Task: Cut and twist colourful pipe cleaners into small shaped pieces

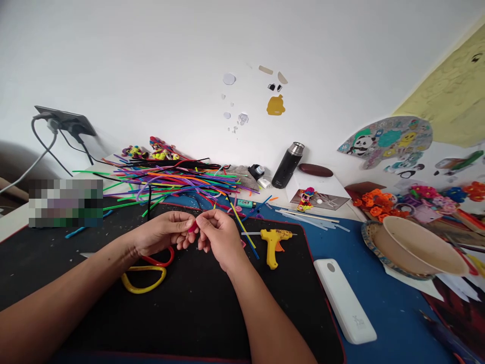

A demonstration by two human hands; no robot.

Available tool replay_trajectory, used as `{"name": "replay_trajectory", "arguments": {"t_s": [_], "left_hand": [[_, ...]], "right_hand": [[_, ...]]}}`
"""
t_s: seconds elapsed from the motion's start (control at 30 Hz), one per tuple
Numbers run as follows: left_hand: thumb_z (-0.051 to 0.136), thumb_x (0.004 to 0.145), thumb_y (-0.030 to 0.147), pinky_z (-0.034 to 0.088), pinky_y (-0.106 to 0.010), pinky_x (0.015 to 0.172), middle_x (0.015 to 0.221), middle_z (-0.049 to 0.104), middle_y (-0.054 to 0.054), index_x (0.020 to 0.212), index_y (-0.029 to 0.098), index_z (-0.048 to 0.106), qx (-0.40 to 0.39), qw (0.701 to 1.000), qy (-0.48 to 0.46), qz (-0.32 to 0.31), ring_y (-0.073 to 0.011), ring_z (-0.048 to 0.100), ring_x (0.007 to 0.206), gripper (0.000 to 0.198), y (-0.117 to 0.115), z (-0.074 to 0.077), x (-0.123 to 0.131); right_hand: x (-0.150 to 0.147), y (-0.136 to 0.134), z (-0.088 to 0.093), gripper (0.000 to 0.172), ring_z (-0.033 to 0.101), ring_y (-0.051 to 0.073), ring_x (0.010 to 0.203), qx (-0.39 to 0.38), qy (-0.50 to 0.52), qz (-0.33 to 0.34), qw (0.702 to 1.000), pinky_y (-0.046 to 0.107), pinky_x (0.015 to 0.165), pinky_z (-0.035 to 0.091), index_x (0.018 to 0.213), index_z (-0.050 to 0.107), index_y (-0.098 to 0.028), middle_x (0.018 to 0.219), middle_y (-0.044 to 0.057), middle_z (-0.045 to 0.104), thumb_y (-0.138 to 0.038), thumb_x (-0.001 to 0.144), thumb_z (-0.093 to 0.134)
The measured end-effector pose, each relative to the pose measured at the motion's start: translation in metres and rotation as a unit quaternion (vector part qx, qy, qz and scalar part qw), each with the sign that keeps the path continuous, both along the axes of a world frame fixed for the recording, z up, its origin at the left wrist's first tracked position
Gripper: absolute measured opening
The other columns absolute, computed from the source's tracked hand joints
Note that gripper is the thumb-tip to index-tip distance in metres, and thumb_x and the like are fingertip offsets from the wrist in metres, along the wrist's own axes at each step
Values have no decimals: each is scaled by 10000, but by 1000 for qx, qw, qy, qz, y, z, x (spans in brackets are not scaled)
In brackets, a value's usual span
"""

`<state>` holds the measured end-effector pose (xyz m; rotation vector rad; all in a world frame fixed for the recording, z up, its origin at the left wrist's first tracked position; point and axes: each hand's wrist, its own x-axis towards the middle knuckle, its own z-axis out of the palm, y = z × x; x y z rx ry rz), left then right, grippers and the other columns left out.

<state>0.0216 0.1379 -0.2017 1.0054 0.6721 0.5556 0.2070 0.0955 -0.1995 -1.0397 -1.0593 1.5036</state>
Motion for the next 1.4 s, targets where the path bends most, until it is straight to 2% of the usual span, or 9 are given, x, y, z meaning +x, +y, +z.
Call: {"name": "replay_trajectory", "arguments": {"t_s": [0.23, 0.4, 0.53, 0.7, 0.9, 1.17, 1.27, 1.4], "left_hand": [[875, 785, 523, 543, -252, 606, 762, 755, -69, 844, 138, 778, 170, 980, 89, 46, -139, 638, 611, 401, -3, 8, 7], [862, 775, 548, 561, -276, 609, 737, 753, -67, 811, 147, 770, 188, 973, 106, 77, -162, 667, 620, 414, -4, 3, 7], [875, 753, 567, 548, -263, 579, 689, 731, -55, 768, 145, 765, 187, 972, 103, 93, -149, 648, 579, 436, -5, 2, 8], [909, 715, 568, 523, -238, 535, 653, 722, -51, 724, 141, 759, 153, 981, 61, 105, -129, 623, 532, 452, -4, 4, 8], [953, 675, 516, 498, -204, 466, 611, 707, -44, 692, 136, 744, 62, 992, 9, 109, -115, 613, 484, 434, -5, 1, 8], [979, 646, 483, 454, -166, 399, 573, 682, -43, 695, 112, 740, -18, 998, -10, 54, -104, 601, 441, 444, -6, -4, 7], [981, 638, 465, 431, -152, 374, 547, 664, -33, 739, 108, 759, -46, 998, -19, 39, -97, 581, 418, 433, -5, -9, 5], [970, 653, 449, 412, -143, 365, 513, 636, -23, 762, 102, 770, -70, 997, -32, 26, -90, 558, 395, 415, -4, -13, 6]], "right_hand": [[-1, 2, -6, 349, 542, 119, 421, 33, -20, -63, 997, 208, 393, 384, 918, 604, -207, 527, -71, 572, -505, 849, 774], [-4, 1, -7, 330, 538, 116, 412, 50, -44, -61, 996, 208, 389, 388, 914, 595, -211, 527, -77, 567, -500, 870, 747], [-4, 1, -7, 328, 541, 115, 406, 48, -34, -39, 998, 205, 385, 380, 919, 590, -215, 533, -79, 570, -502, 878, 743], [-2, 1, -4, 374, 552, 114, 411, 31, 5, -22, 999, 201, 379, 352, 965, 625, -202, 566, -58, 600, -554, 893, 731], [-2, 1, -3, 416, 566, 117, 427, 38, 5, -15, 999, 208, 380, 358, 1084, 702, -195, 606, -42, 622, -545, 869, 766], [-3, 0, -3, 386, 527, 100, 419, 25, 18, -6, 1000, 200, 386, 351, 838, 681, -180, 527, -59, 550, -544, 833, 809], [-4, 0, -6, 403, 466, 82, 379, 9, 57, 10, 998, 197, 375, 335, 799, 643, -190, 487, -85, 493, -546, 822, 831], [-7, 1, -12, 400, 365, 45, 358, -5, 99, 13, 995, 184, 352, 282, 786, 622, -193, 533, -75, 545, -507, 787, 869]]}}
